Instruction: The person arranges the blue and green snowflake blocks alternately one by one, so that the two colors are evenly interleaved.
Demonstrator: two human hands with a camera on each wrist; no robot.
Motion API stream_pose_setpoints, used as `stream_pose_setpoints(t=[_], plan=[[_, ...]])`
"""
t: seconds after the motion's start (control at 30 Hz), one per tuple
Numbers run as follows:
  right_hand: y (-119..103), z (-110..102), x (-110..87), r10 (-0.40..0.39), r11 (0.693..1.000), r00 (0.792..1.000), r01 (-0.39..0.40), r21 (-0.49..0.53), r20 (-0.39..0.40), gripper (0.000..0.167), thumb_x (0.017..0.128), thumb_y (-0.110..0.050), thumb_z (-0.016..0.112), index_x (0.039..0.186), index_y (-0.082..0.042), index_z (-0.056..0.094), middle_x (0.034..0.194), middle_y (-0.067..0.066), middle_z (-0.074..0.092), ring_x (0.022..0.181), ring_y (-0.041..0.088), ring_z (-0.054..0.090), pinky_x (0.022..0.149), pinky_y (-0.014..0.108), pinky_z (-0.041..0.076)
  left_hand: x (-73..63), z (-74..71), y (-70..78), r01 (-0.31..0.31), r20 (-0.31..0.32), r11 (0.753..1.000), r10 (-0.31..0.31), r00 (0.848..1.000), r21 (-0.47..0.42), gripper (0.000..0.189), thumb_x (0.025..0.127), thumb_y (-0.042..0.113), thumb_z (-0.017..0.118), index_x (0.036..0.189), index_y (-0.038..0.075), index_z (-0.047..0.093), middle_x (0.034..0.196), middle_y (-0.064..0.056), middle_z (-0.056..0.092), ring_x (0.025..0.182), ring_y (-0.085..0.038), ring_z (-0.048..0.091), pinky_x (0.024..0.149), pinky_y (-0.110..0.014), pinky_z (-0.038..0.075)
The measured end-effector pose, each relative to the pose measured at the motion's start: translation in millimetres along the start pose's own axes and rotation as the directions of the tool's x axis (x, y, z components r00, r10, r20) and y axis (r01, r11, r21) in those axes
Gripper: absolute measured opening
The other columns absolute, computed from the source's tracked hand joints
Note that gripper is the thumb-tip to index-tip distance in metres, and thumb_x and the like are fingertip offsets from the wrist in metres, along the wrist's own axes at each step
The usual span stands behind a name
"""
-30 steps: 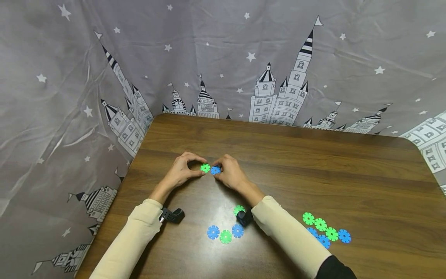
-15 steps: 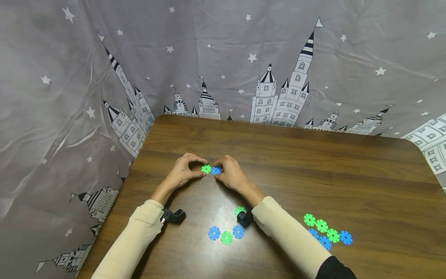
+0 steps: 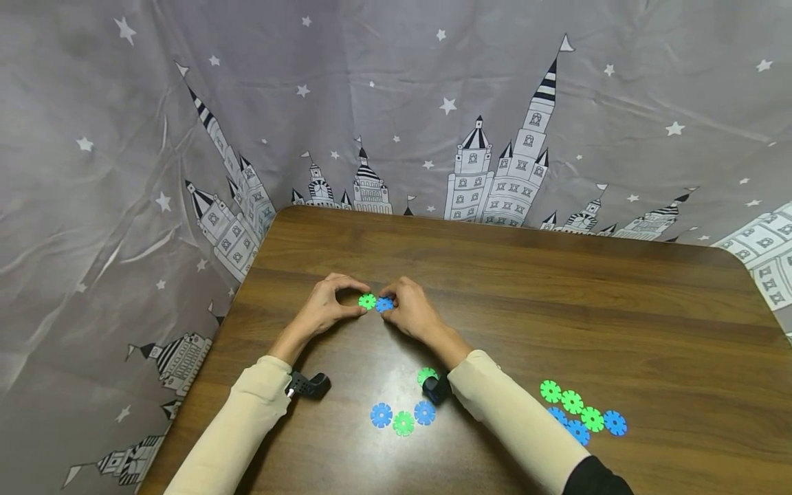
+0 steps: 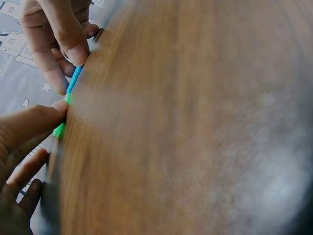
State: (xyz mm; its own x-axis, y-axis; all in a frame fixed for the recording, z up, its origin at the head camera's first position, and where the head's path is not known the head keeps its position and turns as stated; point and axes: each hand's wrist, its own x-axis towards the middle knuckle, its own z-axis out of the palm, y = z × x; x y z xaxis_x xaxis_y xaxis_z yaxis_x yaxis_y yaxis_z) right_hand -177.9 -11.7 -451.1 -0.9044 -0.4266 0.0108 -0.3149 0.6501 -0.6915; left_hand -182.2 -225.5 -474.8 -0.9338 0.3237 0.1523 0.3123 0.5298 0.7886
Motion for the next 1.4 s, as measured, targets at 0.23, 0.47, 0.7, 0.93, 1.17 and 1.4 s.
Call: stream_pose_setpoints(t=[0.23, 0.47, 0.7, 0.93, 1.17, 1.4], plan=[[0.9, 0.3, -0.5, 0.009, 1.0, 1.0, -0.009, 0.002, 0.009, 0.032, 0.08, -0.004, 0.076, 0.111, 0.0, 0.071, 0.096, 0.009, 0.06, 0.084, 0.016, 0.057, 0.075, 0.024, 0.049, -0.2, 0.7, 0.9, -0.003, 0.005, 1.0, 0.003, 1.0, -0.005, 0.038, 0.071, 0.006, 0.086, 0.107, 0.007, 0.074, 0.11, -0.01, 0.069, 0.113, -0.029, 0.053, 0.102, -0.049, 0.036], [1.7, 0.6, 0.2, 0.002, 1.0, 1.0, -0.002, -0.007, 0.004, 0.032, 0.08, -0.005, 0.077, 0.111, -0.001, 0.071, 0.096, 0.009, 0.06, 0.084, 0.016, 0.057, 0.075, 0.025, 0.049, -1.1, 1.0, 1.5, -0.003, 0.003, 1.0, 0.003, 1.0, -0.012, 0.039, 0.071, 0.005, 0.086, 0.109, 0.006, 0.074, 0.111, -0.01, 0.068, 0.114, -0.029, 0.053, 0.103, -0.048, 0.035], [1.2, -1.5, 0.3, 0.001, 1.0, 1.0, -0.001, -0.012, 0.01, 0.033, 0.081, -0.006, 0.077, 0.112, -0.001, 0.071, 0.098, 0.008, 0.06, 0.084, 0.017, 0.057, 0.076, 0.025, 0.049, 0.1, 1.3, 1.2, -0.017, -0.005, 1.0, 0.017, 1.0, -0.013, 0.039, 0.071, 0.005, 0.086, 0.108, 0.007, 0.075, 0.109, -0.009, 0.07, 0.113, -0.027, 0.053, 0.101, -0.047, 0.036], [1.1, -2.9, -2.3, 0.007, 1.0, 1.0, -0.007, 0.008, 0.02, 0.037, 0.081, -0.011, 0.079, 0.115, 0.0, 0.069, 0.101, 0.009, 0.059, 0.088, 0.017, 0.056, 0.079, 0.028, 0.049, -1.5, 1.2, 1.8, -0.022, -0.008, 1.0, 0.022, 1.0, -0.01, 0.039, 0.071, 0.006, 0.086, 0.108, 0.008, 0.075, 0.109, -0.007, 0.07, 0.112, -0.027, 0.053, 0.1, -0.047, 0.037], [7.9, -7.0, -16.6, -0.012, 0.999, 1.0, 0.014, 0.048, -0.028, 0.037, 0.083, -0.014, 0.076, 0.115, 0.004, 0.066, 0.098, 0.011, 0.06, 0.085, 0.019, 0.055, 0.078, 0.031, 0.047, -3.6, 1.5, 1.2, -0.039, -0.018, 0.999, 0.039, 0.999, -0.015, 0.039, 0.071, 0.006, 0.086, 0.109, 0.008, 0.074, 0.111, -0.008, 0.069, 0.112, -0.026, 0.054, 0.1, -0.046, 0.037], [20.6, -18.2, -42.7, 0.006, 0.996, 1.0, -0.003, 0.093, -0.031, 0.034, 0.085, -0.012, 0.074, 0.115, 0.003, 0.066, 0.102, 0.009, 0.06, 0.085, 0.019, 0.055, 0.077, 0.031, 0.046, -3.9, 2.0, 1.4, -0.044, -0.027, 0.999, 0.043, 0.999, -0.007, 0.04, 0.071, 0.008, 0.086, 0.109, 0.009, 0.074, 0.113, -0.007, 0.069, 0.112, -0.025, 0.053, 0.1, -0.045, 0.037]])
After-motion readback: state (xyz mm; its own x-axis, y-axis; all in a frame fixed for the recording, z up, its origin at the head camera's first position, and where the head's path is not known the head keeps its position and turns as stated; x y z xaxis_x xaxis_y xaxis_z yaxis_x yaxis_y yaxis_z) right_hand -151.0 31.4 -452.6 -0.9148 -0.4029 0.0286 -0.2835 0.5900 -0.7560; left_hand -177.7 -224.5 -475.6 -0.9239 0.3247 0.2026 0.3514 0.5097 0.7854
